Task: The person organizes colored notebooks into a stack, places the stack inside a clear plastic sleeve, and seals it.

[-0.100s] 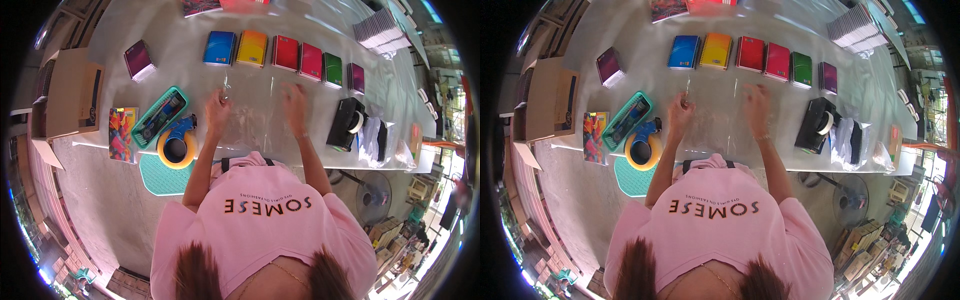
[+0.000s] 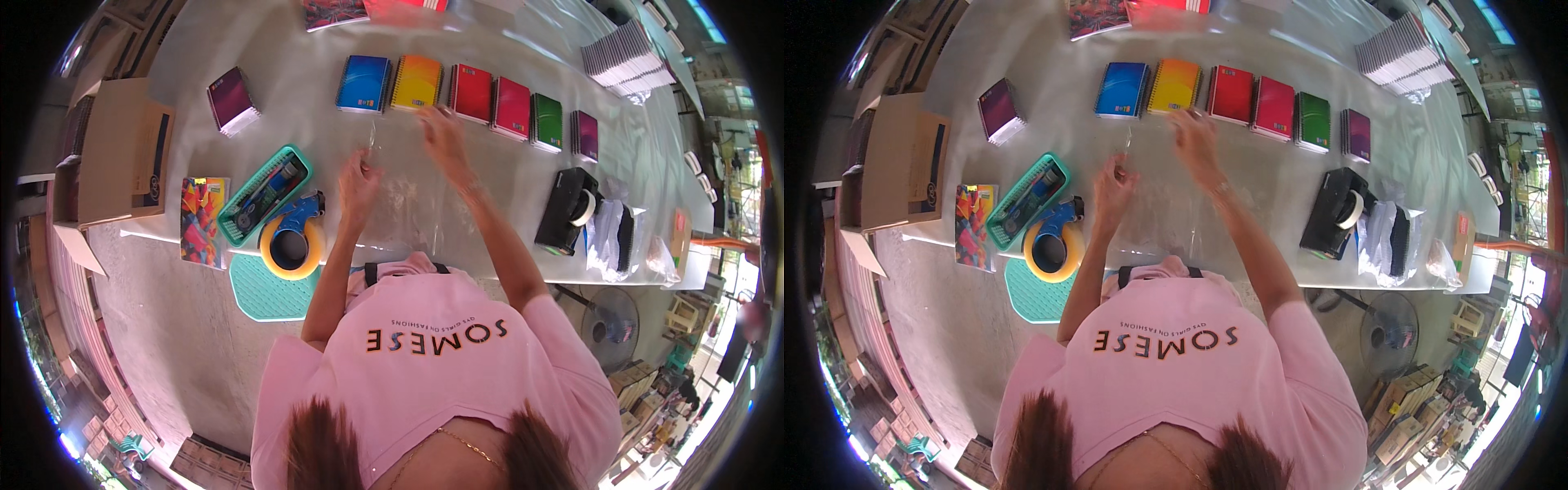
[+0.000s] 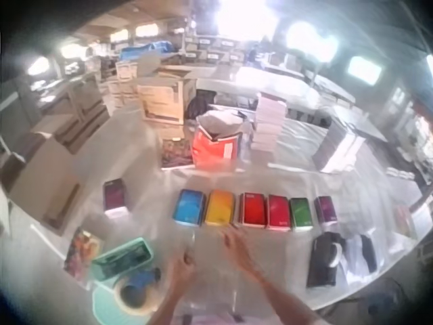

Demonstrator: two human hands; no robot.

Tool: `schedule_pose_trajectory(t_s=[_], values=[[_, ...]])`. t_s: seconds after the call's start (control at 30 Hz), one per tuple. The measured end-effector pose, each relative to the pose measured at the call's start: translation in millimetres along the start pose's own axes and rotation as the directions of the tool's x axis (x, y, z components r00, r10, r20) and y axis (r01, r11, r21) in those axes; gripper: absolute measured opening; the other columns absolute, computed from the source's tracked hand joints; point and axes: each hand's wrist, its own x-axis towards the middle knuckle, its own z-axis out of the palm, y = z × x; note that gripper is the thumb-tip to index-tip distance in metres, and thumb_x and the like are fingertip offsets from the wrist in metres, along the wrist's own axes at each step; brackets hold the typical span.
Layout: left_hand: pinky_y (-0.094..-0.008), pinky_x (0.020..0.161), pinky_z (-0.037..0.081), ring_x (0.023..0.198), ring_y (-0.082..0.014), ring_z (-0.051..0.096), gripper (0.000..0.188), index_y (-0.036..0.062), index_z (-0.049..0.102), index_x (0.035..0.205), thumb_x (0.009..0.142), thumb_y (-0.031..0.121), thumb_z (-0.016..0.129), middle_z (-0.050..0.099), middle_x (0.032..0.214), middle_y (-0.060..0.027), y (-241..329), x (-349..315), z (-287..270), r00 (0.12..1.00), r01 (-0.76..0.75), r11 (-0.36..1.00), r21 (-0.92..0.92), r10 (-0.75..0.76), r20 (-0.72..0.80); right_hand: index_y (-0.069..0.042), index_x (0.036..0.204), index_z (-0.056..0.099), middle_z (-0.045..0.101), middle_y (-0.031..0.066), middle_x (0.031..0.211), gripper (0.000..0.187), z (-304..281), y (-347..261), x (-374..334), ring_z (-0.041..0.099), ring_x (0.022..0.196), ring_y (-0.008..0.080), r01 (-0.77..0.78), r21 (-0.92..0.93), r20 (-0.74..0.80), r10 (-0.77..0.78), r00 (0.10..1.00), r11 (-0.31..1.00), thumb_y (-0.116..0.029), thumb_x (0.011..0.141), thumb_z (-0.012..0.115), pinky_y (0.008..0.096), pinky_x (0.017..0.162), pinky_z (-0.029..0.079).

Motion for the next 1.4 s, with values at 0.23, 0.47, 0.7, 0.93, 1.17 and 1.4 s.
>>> schedule_pose_trajectory(t_s=[0.23,0.47,0.7,0.93,1.17,1.4], values=[[-0.0321,0.074,0.048,0.088,-0.0226,0.058,0.048,0.0072,0.056,0.121,0.076,0.006,0.072,0.057,0.107,-0.0127,12,-3,-5,0.971,-0.202,0.978,0.046,0.206,-0.121,-0.008,0.124,0.053,0.053,0.0186,0.123,0.052,61,-13,106,0.045,0.121,0.0358,0.170,-0.174,0.183,-0.137,0.973,0.970,-0.020,0.078,0.072,0.0462,0.101,0.035],[-0.0318,0.079,0.049,0.090,-0.0188,0.058,0.044,0.0024,0.052,0.123,0.090,0.029,0.064,0.057,0.105,-0.0082,19,9,-14,0.991,0.115,0.782,-0.612,-0.134,0.015,-0.001,0.137,0.038,0.043,0.0261,0.134,0.068,82,-18,85,0.041,0.125,0.0434,0.358,-0.425,0.474,-0.133,0.871,0.831,-0.015,0.078,0.070,0.0503,0.100,0.040],[-0.0369,0.096,0.045,0.103,-0.0214,0.059,0.055,0.0000,0.046,0.125,0.094,0.045,0.051,0.059,0.114,-0.0118,15,37,-41,0.928,0.365,-0.034,-0.931,-0.075,0.366,-0.002,0.128,0.049,0.054,0.0215,0.125,0.042,58,-30,55,0.051,0.116,0.0405,0.386,-0.028,0.267,-0.366,0.892,0.922,-0.010,0.088,0.057,0.0460,0.101,0.039],[-0.0339,0.092,0.050,0.103,-0.0208,0.060,0.046,0.0024,0.045,0.125,0.087,0.019,0.065,0.058,0.114,-0.0094,23,33,-46,0.927,0.344,0.195,-0.918,-0.224,0.300,-0.008,0.127,0.050,0.056,0.0232,0.118,0.038,15,-2,46,0.050,0.113,0.0368,-0.072,-0.097,0.075,0.080,0.994,0.993,-0.026,0.094,0.053,0.0487,0.095,0.040],[-0.0322,0.090,0.051,0.104,-0.0207,0.060,0.045,0.0069,0.046,0.124,0.082,0.005,0.063,0.058,0.114,-0.0068,29,24,-34,0.927,0.360,0.222,-0.906,-0.192,0.321,-0.009,0.142,0.031,0.049,0.0276,0.123,0.079,32,57,86,0.048,0.113,0.0403,-0.352,-0.477,0.032,0.416,0.909,0.805,-0.032,0.079,0.072,0.0500,0.094,0.040],[-0.0347,0.091,0.051,0.106,-0.0217,0.059,0.047,0.0095,0.046,0.123,0.079,0.001,0.061,0.058,0.114,-0.0066,23,23,-27,0.944,0.326,0.230,-0.917,-0.131,0.302,-0.017,0.147,0.017,0.044,0.0296,0.128,0.096,24,38,104,0.049,0.116,0.0403,-0.531,-0.389,0.044,0.591,0.806,0.753,-0.023,0.071,0.077,0.0534,0.093,0.040]])
